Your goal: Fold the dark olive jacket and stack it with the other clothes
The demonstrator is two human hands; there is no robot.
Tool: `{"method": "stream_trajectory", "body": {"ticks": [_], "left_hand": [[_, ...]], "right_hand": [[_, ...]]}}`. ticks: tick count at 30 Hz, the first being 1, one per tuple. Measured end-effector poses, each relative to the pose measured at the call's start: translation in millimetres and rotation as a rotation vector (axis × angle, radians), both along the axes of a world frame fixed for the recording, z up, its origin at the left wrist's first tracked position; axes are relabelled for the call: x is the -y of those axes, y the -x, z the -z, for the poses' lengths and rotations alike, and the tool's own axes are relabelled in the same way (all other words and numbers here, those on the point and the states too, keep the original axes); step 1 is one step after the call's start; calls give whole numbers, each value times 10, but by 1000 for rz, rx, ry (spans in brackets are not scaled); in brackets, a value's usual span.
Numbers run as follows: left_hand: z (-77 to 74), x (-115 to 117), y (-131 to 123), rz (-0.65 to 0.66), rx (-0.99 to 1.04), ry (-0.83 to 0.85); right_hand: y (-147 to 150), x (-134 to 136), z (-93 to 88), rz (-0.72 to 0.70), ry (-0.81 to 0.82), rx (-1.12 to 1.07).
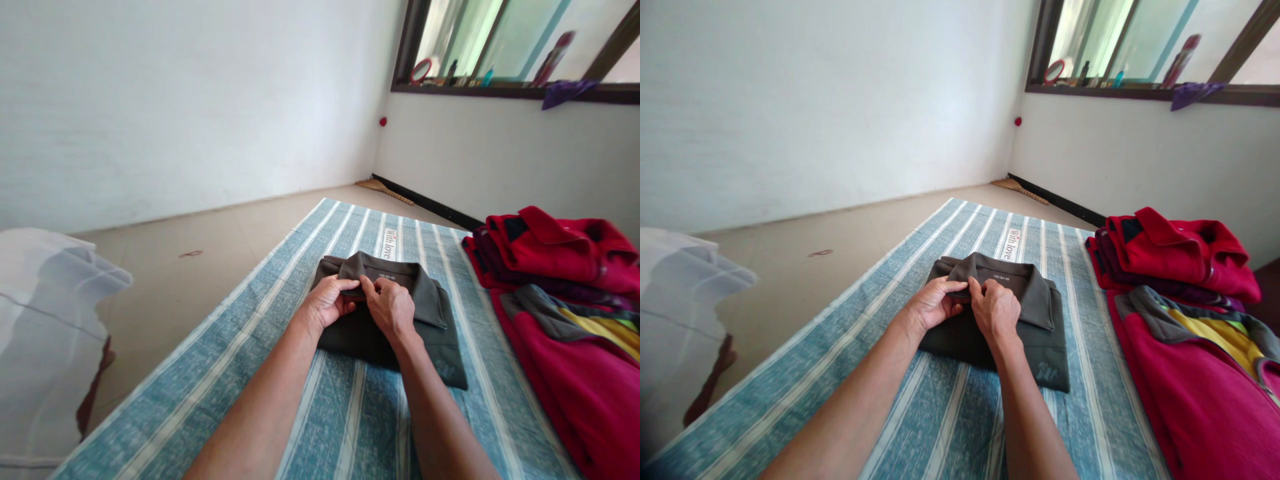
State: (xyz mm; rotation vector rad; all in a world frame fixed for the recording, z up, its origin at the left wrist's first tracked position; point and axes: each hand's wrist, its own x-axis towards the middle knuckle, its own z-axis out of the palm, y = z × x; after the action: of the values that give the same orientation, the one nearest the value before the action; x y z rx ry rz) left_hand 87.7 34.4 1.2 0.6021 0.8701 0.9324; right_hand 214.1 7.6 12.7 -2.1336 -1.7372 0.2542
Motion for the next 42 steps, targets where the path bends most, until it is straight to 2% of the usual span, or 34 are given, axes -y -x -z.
{"method": "stream_trajectory", "body": {"ticks": [18, 42], "left_hand": [[16, -8, -24, -68, 56, 40], [65, -6, -19, -77, 65, 3]], "right_hand": [[-10, -3, -1, 13, 17, -6], [-38, -29, 21, 9, 30, -39]]}}
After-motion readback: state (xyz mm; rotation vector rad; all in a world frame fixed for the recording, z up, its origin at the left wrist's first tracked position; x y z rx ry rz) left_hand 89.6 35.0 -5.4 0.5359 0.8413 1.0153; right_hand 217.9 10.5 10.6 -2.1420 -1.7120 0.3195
